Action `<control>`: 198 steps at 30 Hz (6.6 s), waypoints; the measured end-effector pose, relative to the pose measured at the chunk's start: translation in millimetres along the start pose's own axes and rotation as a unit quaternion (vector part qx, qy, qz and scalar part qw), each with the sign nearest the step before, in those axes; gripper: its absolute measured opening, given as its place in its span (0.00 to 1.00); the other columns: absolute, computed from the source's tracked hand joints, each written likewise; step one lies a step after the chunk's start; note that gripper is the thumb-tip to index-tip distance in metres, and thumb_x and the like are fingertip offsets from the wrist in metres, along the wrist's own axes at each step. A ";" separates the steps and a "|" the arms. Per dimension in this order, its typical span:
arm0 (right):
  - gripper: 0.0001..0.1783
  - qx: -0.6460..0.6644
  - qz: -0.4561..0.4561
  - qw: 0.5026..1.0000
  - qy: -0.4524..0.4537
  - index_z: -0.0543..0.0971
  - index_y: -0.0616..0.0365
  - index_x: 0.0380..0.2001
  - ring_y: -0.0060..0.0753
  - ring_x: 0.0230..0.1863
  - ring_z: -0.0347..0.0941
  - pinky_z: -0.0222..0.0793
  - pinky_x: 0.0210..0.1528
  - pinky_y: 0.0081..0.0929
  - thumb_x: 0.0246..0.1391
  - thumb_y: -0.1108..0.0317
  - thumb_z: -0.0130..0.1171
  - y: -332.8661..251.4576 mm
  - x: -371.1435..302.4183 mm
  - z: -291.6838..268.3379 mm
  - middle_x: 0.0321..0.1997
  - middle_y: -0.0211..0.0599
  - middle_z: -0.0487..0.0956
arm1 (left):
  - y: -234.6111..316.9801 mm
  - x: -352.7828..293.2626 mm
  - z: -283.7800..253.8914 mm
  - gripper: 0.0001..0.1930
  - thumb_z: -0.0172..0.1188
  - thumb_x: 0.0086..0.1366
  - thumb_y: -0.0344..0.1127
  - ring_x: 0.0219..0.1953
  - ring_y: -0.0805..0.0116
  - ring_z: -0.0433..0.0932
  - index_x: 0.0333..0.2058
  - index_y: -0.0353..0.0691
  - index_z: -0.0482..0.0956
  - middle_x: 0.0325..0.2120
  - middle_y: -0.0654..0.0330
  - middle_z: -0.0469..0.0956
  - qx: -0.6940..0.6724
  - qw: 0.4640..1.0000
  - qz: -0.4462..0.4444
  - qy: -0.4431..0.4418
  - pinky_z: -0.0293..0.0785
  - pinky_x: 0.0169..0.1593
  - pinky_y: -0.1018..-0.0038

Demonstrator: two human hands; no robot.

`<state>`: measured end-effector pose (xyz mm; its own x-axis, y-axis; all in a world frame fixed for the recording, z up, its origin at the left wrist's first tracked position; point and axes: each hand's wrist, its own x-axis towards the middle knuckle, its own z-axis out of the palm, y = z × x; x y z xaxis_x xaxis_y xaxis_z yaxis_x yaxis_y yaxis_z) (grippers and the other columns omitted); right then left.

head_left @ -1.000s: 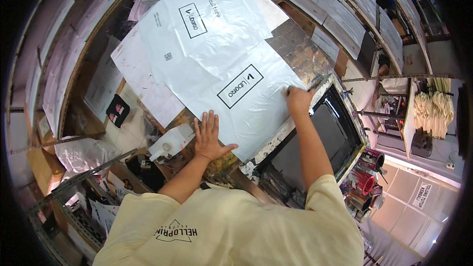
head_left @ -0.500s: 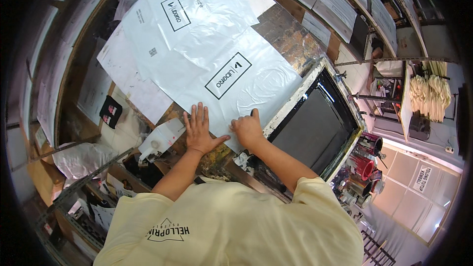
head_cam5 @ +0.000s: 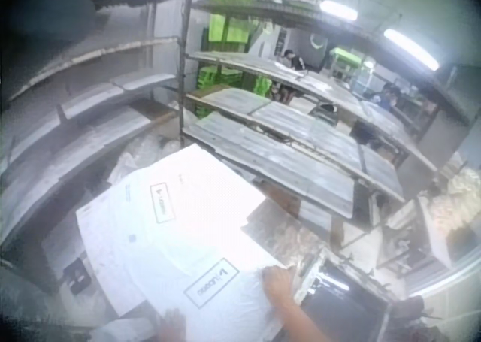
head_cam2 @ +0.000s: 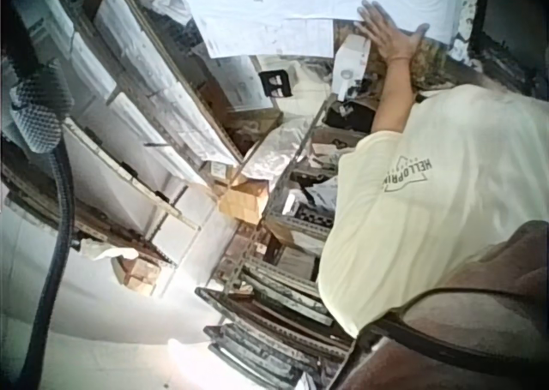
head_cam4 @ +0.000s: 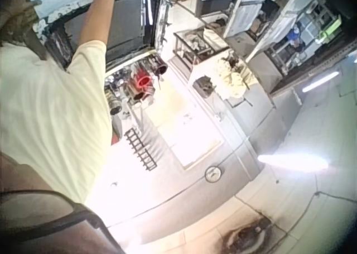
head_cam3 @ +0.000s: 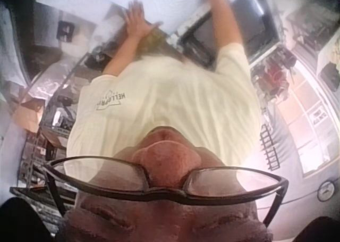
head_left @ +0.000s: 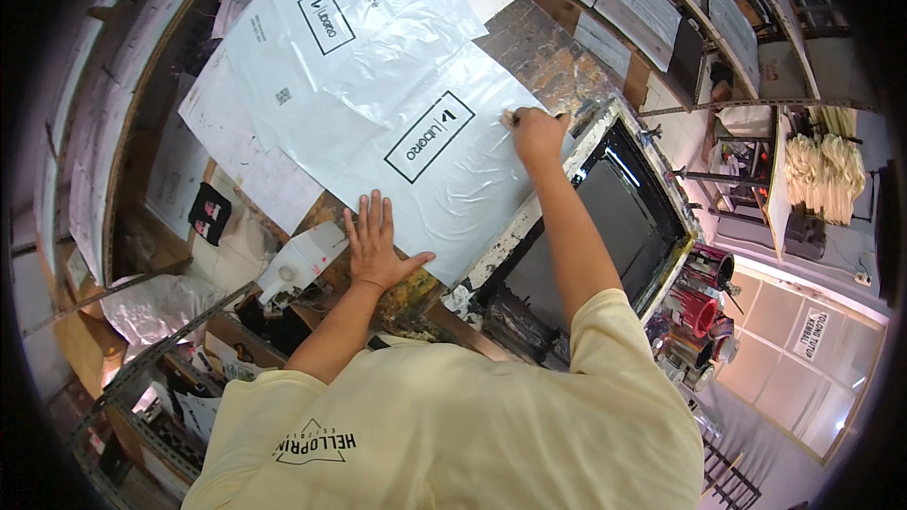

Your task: The person performs screen printing on plastic envelopes by applying ink with a squeegee and then placing the printed items on a storage rack.

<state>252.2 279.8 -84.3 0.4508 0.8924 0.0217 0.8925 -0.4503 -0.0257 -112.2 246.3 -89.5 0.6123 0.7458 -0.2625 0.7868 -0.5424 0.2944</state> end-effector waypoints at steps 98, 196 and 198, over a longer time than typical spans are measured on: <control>0.15 0.694 0.216 0.680 -0.099 0.81 0.66 0.48 0.21 0.43 0.77 0.72 0.44 0.19 0.57 0.84 0.56 -156.7 -350.0 -214.0 0.44 0.32 0.83 | -42.9 -62.2 8.3 0.44 0.63 0.66 0.49 0.72 0.48 0.59 0.73 0.36 0.54 0.72 0.46 0.57 -0.289 0.908 0.301 0.016 0.53 0.74 0.53; 0.09 -0.042 -0.277 0.940 -0.194 0.78 0.64 0.39 0.56 0.50 0.74 0.78 0.46 0.45 0.52 0.76 0.58 -142.0 -198.2 -24.0 0.45 0.50 0.76 | -8.5 -36.2 18.1 0.58 0.63 0.59 0.68 0.77 0.44 0.37 0.71 0.27 0.50 0.74 0.42 0.47 -0.073 0.991 0.067 0.087 0.31 0.78 0.50; 0.08 0.056 -0.208 0.961 -0.175 0.78 0.64 0.37 0.57 0.48 0.75 0.76 0.47 0.48 0.54 0.73 0.58 -134.6 -196.5 -21.4 0.45 0.51 0.77 | -6.3 -35.1 15.1 0.59 0.63 0.58 0.69 0.78 0.45 0.37 0.71 0.27 0.50 0.74 0.42 0.47 -0.079 0.993 0.059 0.073 0.30 0.78 0.50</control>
<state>43.8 164.4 -63.8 0.0056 0.9588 -0.2841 0.9787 -0.0635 -0.1951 -137.5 217.7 -96.0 0.6726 0.7350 -0.0858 0.6817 -0.5704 0.4582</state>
